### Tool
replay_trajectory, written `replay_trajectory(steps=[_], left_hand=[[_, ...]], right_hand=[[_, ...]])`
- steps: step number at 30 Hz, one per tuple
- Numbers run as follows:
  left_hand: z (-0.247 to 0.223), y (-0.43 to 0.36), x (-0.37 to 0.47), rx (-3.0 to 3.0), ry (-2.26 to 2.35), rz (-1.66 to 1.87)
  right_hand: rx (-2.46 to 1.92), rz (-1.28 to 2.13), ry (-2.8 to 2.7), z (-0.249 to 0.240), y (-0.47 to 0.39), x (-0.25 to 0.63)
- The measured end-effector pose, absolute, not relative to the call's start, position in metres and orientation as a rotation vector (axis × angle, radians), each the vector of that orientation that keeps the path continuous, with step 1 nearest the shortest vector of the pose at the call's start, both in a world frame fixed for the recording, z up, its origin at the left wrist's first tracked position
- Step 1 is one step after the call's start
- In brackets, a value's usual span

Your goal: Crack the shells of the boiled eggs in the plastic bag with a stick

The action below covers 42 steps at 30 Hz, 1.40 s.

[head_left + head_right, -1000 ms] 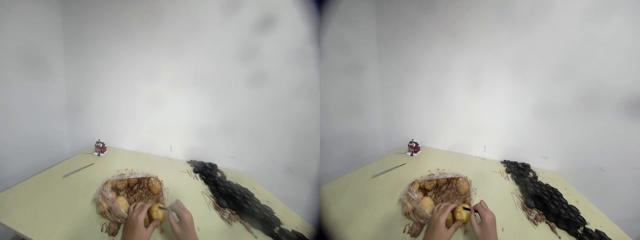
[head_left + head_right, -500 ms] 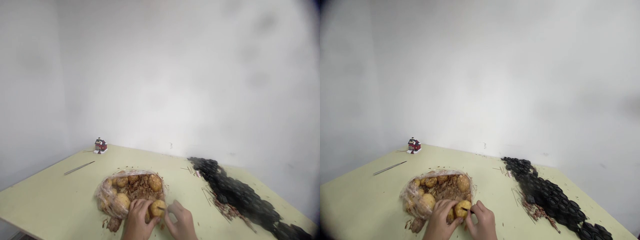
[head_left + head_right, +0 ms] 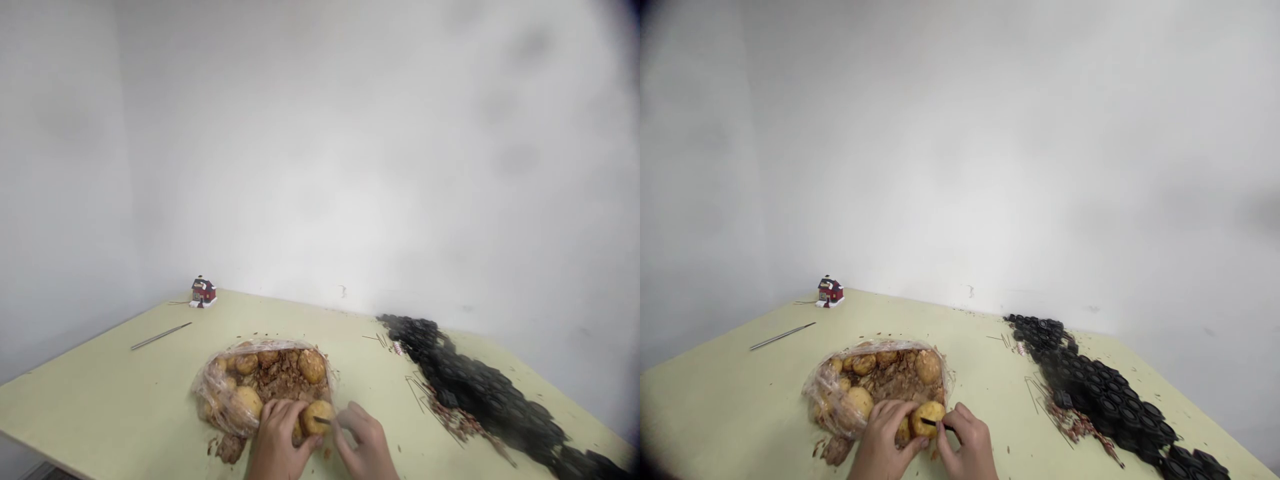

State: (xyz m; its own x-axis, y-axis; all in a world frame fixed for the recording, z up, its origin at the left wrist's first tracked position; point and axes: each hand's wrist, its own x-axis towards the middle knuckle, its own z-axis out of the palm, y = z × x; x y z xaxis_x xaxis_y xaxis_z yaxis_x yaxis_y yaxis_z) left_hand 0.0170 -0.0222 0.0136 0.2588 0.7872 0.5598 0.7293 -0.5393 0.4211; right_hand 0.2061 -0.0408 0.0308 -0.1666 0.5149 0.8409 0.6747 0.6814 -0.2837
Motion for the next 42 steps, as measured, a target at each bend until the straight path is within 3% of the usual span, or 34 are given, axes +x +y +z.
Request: replay_trajectory(steps=[13,30,37,42], left_hand=[[0.018,-0.024,0.017,2.429,1.482,1.155],[0.016,-0.021,0.017,2.508,1.48,1.229],[0.015,-0.021,0.016,2.5,1.491,1.233],[0.014,-0.02,0.017,2.464,1.522,1.19]], right_hand=[[-0.967,-0.09,-1.906,0.027,-0.039,0.206],[-1.035,-0.312,-1.771,0.021,-0.04,0.205],[-1.0,-0.116,-1.903,0.023,-0.042,0.204],[-1.069,-0.283,-1.806,0.016,-0.038,0.207]])
